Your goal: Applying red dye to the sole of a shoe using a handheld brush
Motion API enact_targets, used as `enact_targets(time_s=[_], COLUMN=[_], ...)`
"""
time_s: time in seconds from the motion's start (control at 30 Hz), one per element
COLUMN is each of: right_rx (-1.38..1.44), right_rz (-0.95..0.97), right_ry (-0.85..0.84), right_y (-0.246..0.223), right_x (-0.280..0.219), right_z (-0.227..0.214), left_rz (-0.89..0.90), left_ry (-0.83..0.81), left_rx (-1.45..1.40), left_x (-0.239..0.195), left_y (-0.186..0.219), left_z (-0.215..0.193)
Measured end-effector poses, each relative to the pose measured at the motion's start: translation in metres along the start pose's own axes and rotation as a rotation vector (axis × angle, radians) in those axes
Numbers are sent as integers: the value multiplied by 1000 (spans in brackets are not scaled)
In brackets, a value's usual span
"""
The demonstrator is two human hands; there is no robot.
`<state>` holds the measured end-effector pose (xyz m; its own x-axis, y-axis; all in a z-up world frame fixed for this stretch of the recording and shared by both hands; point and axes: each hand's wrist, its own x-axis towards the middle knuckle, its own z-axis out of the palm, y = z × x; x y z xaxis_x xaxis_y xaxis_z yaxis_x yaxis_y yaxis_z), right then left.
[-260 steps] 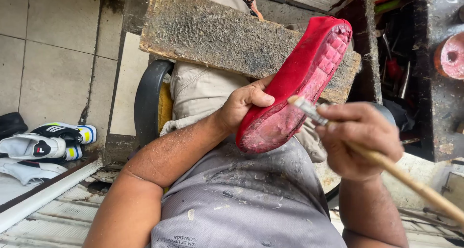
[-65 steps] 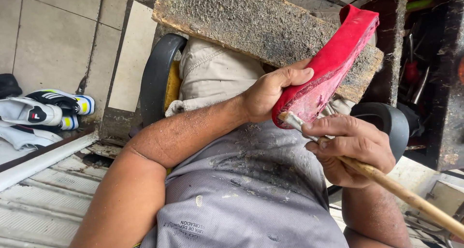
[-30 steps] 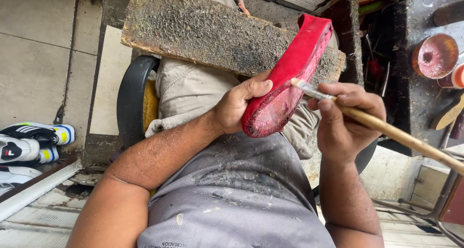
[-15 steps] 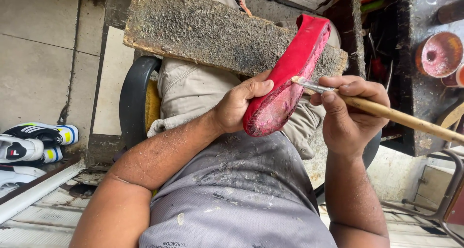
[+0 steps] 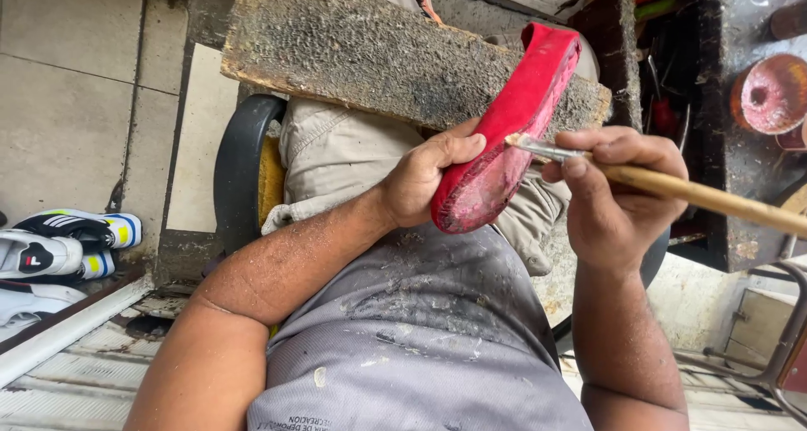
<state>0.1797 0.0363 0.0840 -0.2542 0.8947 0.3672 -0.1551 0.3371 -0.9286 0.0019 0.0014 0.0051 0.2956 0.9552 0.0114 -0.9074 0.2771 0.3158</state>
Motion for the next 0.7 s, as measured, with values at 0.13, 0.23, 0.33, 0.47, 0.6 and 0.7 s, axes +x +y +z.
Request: enact_targets(time_s=[0.13,0.23,0.33,0.47,0.6,0.7], right_rx=[-172,-137,-64,-295,-344,-234], right_rz=[-99,-188,-375,-284,-304,-200], right_ry=[-250,-296,-413,-547,-477,-330], right_y=[-13,-12,-8,-41,-48,-37], right_x=[-8,3,12,10,7,-7], right_z=[3,2,2,11,12,8], left_rz=[26,4,3,29,84,149], left_ry=[0,36,108,96,168,175], left_rx=[-14,6,-5,47,-38,-47], left_x=[4,8,13,17,25,31], left_y=[-2,-4,-3,-1,-5,-6], left_z=[0,-1,8,13,14,12])
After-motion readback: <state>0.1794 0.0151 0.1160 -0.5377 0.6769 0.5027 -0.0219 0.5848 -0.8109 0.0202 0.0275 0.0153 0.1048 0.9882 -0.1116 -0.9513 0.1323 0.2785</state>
